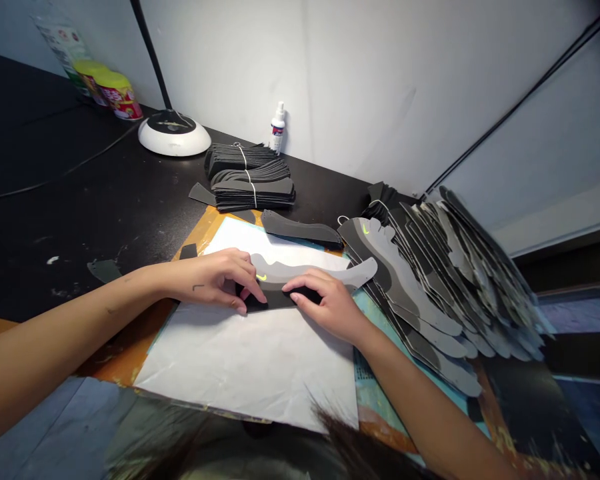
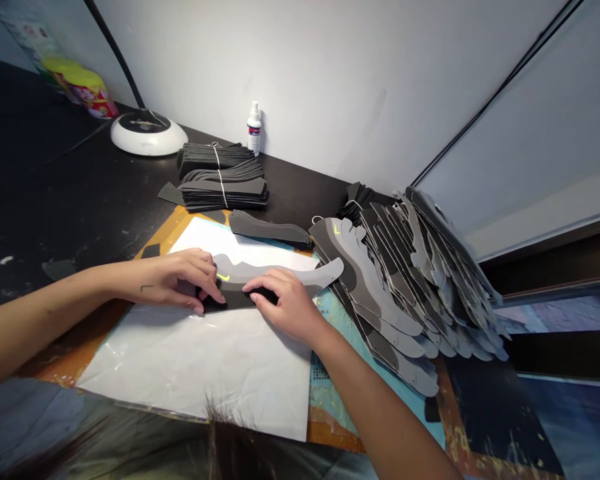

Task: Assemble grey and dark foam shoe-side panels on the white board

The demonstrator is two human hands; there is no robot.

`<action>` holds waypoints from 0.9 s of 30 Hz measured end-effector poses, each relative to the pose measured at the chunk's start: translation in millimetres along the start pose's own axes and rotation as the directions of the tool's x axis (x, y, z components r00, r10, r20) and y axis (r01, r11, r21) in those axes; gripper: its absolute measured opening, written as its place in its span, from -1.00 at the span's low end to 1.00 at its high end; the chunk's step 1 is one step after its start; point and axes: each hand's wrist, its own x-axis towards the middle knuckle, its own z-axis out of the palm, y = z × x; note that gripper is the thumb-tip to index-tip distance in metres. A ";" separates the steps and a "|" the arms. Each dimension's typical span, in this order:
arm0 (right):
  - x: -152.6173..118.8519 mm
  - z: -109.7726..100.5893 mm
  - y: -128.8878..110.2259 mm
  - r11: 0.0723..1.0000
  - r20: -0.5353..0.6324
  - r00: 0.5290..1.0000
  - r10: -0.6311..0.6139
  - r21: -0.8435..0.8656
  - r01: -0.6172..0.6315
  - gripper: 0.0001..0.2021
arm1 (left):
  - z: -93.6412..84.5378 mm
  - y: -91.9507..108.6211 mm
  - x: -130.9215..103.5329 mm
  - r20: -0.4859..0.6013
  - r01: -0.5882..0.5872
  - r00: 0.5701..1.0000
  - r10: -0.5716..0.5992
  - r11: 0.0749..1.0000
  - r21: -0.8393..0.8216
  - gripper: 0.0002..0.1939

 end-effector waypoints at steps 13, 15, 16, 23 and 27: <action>-0.9 1.4 4.5 1.000 0.001 1.000 -0.010 -0.010 0.010 -0.82 | -6.6 25.7 35.3 0.074 0.022 0.997 -0.039 0.974 0.224 -0.75; -1.1 1.8 5.1 1.000 0.000 1.000 -0.010 -0.004 0.010 -0.83 | -4.5 26.1 45.4 0.106 0.012 0.994 -0.032 0.983 0.185 -0.76; -1.1 2.0 5.3 1.000 -0.004 1.000 -0.008 -0.004 0.008 -0.83 | -2.7 24.5 49.1 0.109 0.019 0.993 -0.036 0.988 0.153 -0.77; -0.5 -1.0 2.2 1.000 -0.012 1.000 0.023 0.014 -0.023 -0.86 | 11.4 3.3 47.1 -0.057 0.047 0.997 -0.048 0.999 -0.013 -0.76; -2.2 -7.9 3.1 0.999 -0.050 0.999 0.016 -0.050 -0.019 -0.82 | 14.6 0.4 44.2 -0.109 -0.013 0.994 0.009 0.999 -0.038 -0.69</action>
